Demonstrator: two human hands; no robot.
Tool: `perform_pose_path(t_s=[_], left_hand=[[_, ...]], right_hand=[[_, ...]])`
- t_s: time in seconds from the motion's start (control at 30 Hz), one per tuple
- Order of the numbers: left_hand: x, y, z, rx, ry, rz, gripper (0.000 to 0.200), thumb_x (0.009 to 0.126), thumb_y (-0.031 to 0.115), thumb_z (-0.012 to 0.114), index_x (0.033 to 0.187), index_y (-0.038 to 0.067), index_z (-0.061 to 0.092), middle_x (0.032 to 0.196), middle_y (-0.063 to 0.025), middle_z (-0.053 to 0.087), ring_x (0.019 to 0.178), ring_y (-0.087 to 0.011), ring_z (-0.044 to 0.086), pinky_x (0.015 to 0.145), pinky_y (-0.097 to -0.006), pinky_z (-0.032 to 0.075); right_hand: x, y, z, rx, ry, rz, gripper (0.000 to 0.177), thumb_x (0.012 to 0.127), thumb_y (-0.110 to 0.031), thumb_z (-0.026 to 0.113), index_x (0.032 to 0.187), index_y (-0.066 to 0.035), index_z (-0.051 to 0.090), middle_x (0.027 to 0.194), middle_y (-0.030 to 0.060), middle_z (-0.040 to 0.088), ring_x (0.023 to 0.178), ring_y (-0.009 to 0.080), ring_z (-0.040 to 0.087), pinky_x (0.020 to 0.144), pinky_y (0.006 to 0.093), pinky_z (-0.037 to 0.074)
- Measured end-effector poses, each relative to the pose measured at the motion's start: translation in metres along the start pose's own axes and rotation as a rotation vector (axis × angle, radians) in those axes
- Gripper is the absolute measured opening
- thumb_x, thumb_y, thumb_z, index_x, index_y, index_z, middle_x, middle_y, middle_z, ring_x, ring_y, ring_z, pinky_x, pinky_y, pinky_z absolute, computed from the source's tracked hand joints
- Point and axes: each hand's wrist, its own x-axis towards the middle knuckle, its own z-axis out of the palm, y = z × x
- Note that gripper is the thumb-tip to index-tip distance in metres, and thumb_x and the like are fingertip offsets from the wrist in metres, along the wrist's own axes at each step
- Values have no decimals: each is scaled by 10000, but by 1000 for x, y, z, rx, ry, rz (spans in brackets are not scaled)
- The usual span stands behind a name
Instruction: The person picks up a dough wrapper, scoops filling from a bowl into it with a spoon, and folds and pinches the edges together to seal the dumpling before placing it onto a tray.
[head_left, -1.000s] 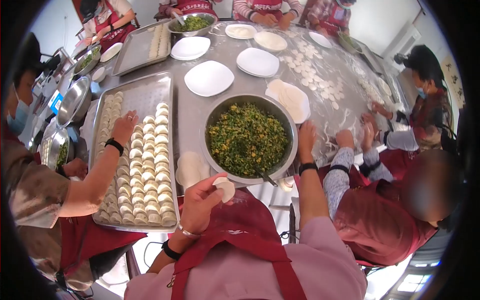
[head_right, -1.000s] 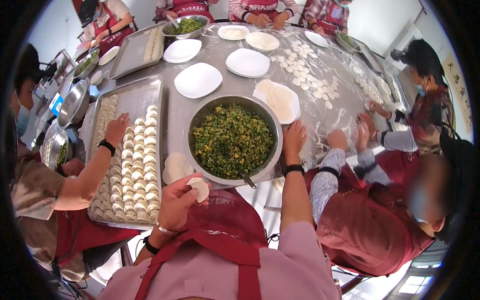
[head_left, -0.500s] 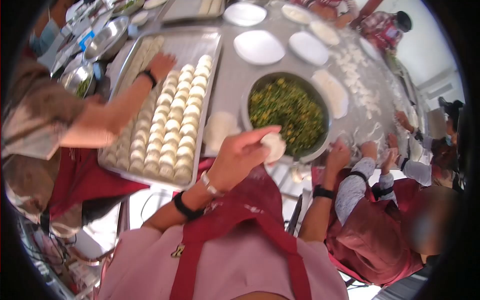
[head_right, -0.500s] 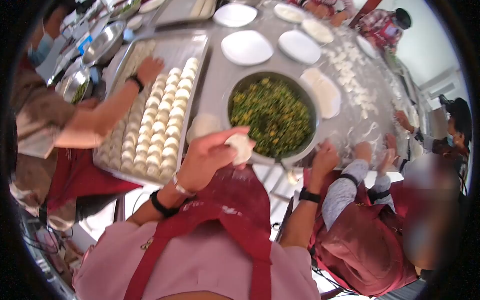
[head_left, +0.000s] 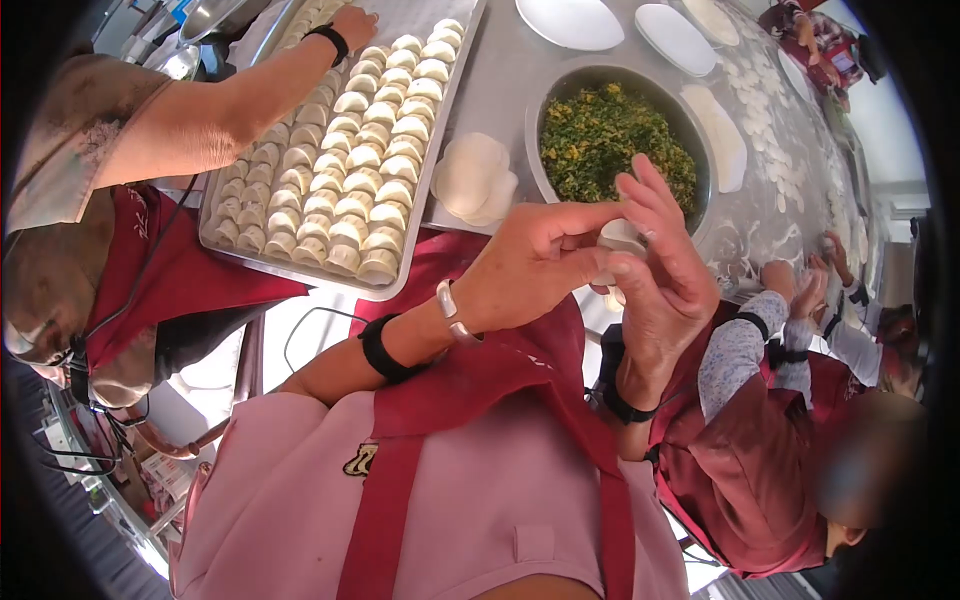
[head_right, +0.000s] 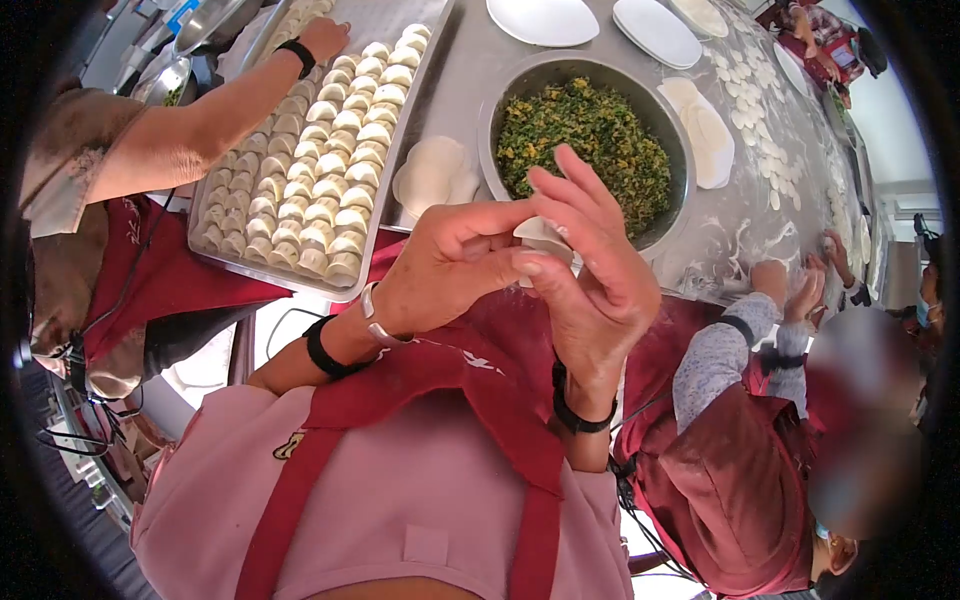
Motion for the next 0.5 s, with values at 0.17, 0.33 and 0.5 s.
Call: perform_pose_path(t_s=[0.17, 0.33, 0.5], left_hand=[[-3, -5, -2, -6, 15, -3, 277, 973, 101, 610, 1205, -50, 601, 1012, -84, 663, 886, -116, 640, 771, -252, 540], [-3, -4, -3, 100, 19, -18, 238, 969, 111, 618, 1148, -45, 619, 983, -76, 663, 882, -117, 643, 770, -260, 552], [-4, -8, -5, 106, 57, 11, 278, 953, 120, 645, 1176, -43, 615, 1019, -78, 667, 926, -114, 640, 794, -263, 555]], right_hand=[[1, 5, 5, -89, -32, -10, 218, 765, -50, 760, 979, -30, 721, 1061, 135, 721, 1209, 349, 587, 1101, 515, 348], [3, 9, 7, -139, -31, -94, 99, 790, -25, 735, 883, -42, 705, 976, 102, 738, 1160, 327, 621, 1115, 557, 322], [3, 13, 6, -222, -99, -131, 157, 796, -83, 755, 941, -35, 715, 1020, 126, 730, 1197, 329, 597, 1112, 545, 328]])
